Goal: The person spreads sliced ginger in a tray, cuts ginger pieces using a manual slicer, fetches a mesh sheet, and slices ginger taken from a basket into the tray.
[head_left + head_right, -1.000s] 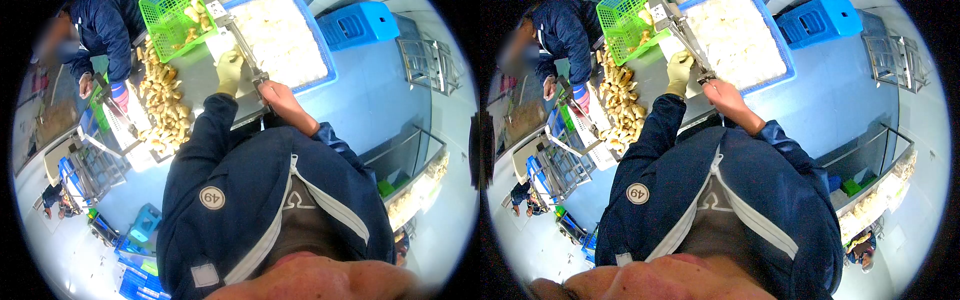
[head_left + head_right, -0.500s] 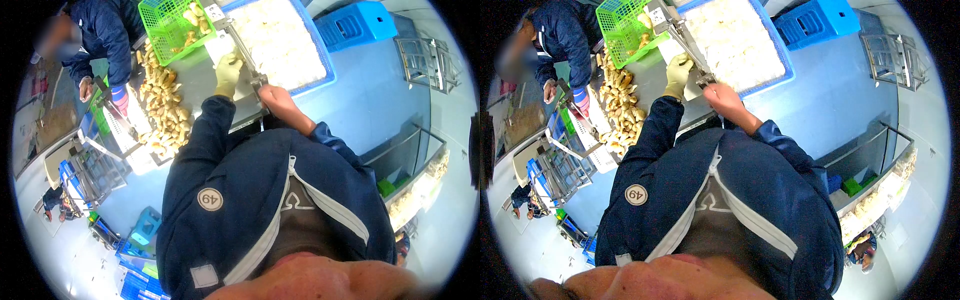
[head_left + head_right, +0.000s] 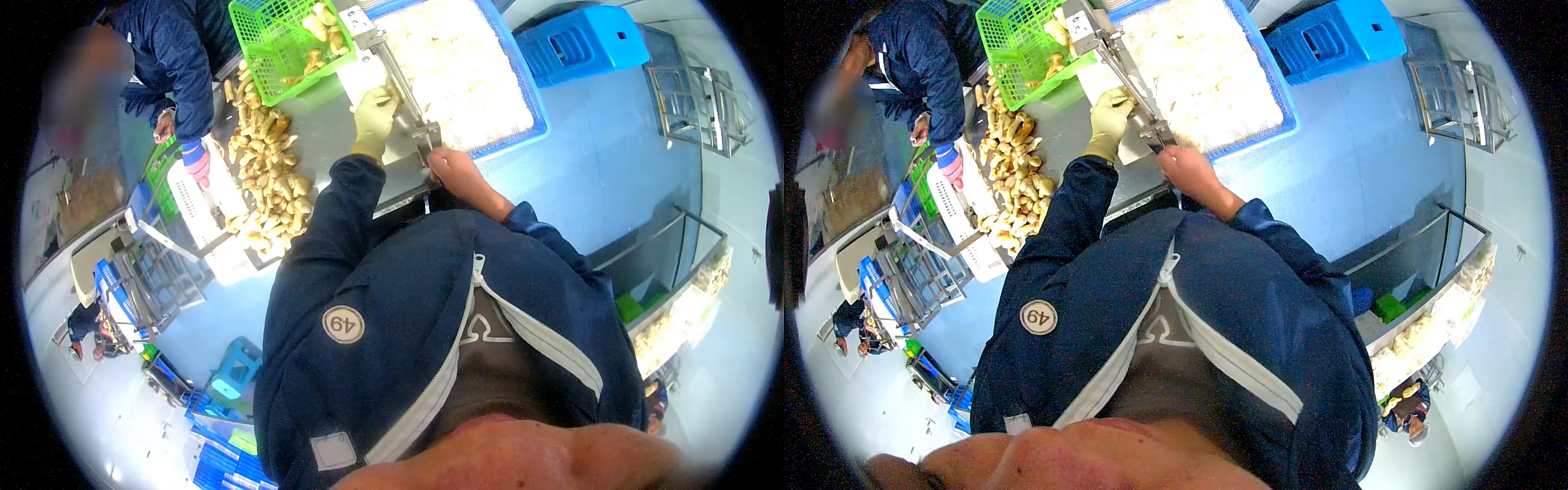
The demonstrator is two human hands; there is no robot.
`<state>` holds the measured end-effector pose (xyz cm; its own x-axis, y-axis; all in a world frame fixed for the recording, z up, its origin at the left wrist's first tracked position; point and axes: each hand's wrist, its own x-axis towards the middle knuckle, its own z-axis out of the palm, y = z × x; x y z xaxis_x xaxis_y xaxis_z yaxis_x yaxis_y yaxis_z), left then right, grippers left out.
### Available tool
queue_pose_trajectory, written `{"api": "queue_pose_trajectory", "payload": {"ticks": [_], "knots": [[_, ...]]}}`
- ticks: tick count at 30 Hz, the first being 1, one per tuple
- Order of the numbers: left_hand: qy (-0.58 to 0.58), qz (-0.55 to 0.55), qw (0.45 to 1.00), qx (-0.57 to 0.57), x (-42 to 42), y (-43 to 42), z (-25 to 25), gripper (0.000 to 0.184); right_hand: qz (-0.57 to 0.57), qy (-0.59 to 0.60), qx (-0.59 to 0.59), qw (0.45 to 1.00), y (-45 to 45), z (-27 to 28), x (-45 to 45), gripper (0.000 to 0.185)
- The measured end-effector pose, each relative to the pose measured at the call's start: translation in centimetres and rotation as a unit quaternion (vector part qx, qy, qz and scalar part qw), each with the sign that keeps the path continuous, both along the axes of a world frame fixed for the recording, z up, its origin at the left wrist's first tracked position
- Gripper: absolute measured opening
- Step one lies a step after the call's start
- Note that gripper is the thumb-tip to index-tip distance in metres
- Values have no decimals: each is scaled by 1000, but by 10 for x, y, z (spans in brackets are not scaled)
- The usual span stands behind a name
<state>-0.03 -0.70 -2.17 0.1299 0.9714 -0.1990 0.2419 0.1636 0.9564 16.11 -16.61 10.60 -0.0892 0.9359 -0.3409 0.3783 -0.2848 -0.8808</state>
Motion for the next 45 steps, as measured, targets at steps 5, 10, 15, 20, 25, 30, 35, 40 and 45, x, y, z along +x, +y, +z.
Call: {"api": "queue_pose_trajectory", "payload": {"ticks": [5, 10, 15, 20, 25, 30, 35, 40, 45], "knots": [[-27, -9, 999, -39, 1, 0, 17, 24, 58, -53, 108, 991, -7, -13, 2, 38], [7, -17, 999, 37, 3, 0, 8, 25, -29, 36, -57, 997, 13, 50, 1, 33], [-12, -12, 999, -44, 5, 0, 21, 25, 13, -23, 6, 1000, -7, -13, 1, 33], [-16, -13, 999, -49, 4, 2, 22, 25, 9, -10, -4, 1000, 1, 8, 0, 33], [18, -12, 1000, -9, 6, 2, 14, 25, -24, 21, -47, 998, 16, 60, 0, 33], [16, -3, 1000, -24, 8, -1, 29, 24, 12, -16, -22, 1000, -4, -7, 0, 33], [49, 6, 999, -8, 8, 1, 29, 25, 54, -47, 74, 995, -5, -5, 3, 33], [113, -55, 986, 112, 5, 3, 33, 26, -32, 42, -67, 996, 21, 80, 1, 40], [24, -48, 999, 6, 4, 8, 21, 22, -21, 16, -50, 998, 19, 69, 1, 42]]}}
